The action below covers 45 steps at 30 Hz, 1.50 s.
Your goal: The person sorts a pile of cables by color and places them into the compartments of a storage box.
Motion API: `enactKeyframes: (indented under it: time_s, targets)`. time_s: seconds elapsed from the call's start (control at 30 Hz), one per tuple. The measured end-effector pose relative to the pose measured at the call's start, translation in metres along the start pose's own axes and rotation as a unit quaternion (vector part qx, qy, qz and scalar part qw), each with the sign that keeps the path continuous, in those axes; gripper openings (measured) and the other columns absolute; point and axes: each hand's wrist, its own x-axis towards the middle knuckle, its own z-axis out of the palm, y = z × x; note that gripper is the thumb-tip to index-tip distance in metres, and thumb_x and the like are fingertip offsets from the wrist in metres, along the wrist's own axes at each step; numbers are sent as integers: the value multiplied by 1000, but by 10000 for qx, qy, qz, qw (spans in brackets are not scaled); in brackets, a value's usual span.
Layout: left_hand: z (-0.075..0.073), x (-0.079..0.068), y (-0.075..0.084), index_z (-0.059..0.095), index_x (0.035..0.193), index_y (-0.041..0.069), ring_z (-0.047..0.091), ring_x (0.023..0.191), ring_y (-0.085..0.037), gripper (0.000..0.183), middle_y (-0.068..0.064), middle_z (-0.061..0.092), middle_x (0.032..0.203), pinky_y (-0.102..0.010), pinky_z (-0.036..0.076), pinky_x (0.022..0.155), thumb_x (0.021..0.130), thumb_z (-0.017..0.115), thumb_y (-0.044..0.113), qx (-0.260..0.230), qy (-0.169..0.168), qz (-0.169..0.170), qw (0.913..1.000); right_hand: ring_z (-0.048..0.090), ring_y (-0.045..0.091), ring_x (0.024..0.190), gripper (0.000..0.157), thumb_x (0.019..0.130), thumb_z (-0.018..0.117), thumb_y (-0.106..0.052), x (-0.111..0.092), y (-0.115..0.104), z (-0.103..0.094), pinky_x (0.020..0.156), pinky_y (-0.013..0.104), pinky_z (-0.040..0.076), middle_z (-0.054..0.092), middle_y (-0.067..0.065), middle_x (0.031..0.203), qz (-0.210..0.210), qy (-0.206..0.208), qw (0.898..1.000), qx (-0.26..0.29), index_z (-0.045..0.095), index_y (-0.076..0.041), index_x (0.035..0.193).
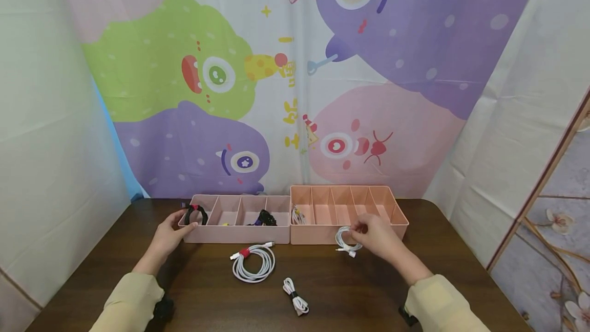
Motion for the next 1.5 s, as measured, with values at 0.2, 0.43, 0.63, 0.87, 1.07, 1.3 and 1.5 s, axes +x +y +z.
enactKeyframes:
  time_s: [0.2, 0.43, 0.63, 0.87, 1.07, 1.3, 1.5]
  targets:
    - [0, -1, 0, 32, 141, -4, 34, 132, -40, 66, -27, 34, 145, -51, 36, 103, 90, 64, 22, 26, 18, 19, 10000, 51, 5, 63, 12, 76, 76, -9, 6, -6, -8, 54, 20, 44, 58, -9, 67, 100, -49, 9999, -14, 66, -14, 72]
    - [0, -1, 0, 31, 141, -5, 35, 131, -40, 67, -28, 35, 144, -51, 36, 103, 90, 64, 23, 14, -12, -4, 10000, 51, 7, 63, 12, 75, 78, -14, 13, -11, -13, 55, 21, 44, 58, -8, 67, 70, 40, 9998, -198, 66, -14, 73]
    - [0, -1, 1, 31, 142, -4, 35, 131, -40, 68, -28, 35, 144, -51, 36, 103, 90, 64, 25, 34, -13, -17, 10000, 50, 6, 62, 11, 74, 78, -11, 19, -16, -16, 55, 21, 43, 60, -6, 67, -28, 194, 9996, -179, 67, -12, 73]
    - [0, -1, 0, 30, 142, -5, 36, 131, -40, 68, -28, 35, 144, -50, 37, 102, 90, 64, 25, 30, -16, 15, 10000, 50, 7, 64, 9, 77, 76, -14, 27, -19, -19, 56, 22, 43, 59, -6, 70, -1, 81, 9998, -173, 67, -13, 74]
    - [0, -2, 0, 30, 142, -6, 37, 130, -40, 68, -29, 35, 143, -50, 38, 101, 90, 64, 23, -13, -27, 12, 10000, 50, 9, 65, 9, 79, 74, -15, 34, -19, -19, 58, 23, 44, 59, -6, 70, 25, 55, 9998, -176, 67, -12, 75]
    - [0, 0, -1, 32, 141, -6, 38, 129, -39, 67, -28, 37, 143, -49, 38, 101, 90, 64, 24, 18, 20, 100, 9999, 51, 9, 65, 9, 80, 74, -14, 43, -21, -18, 59, 25, 45, 58, -6, 68, 37, 174, 9997, -187, 67, -13, 74]
    - [0, 1, -1, 32, 141, -6, 38, 129, -40, 66, -28, 37, 142, -49, 38, 101, 90, 64, 22, 35, 34, 100, 9999, 52, 9, 63, 12, 78, 74, -13, 50, -22, -15, 58, 26, 45, 58, -7, 66, -88, 403, 9990, -190, 65, -14, 70]
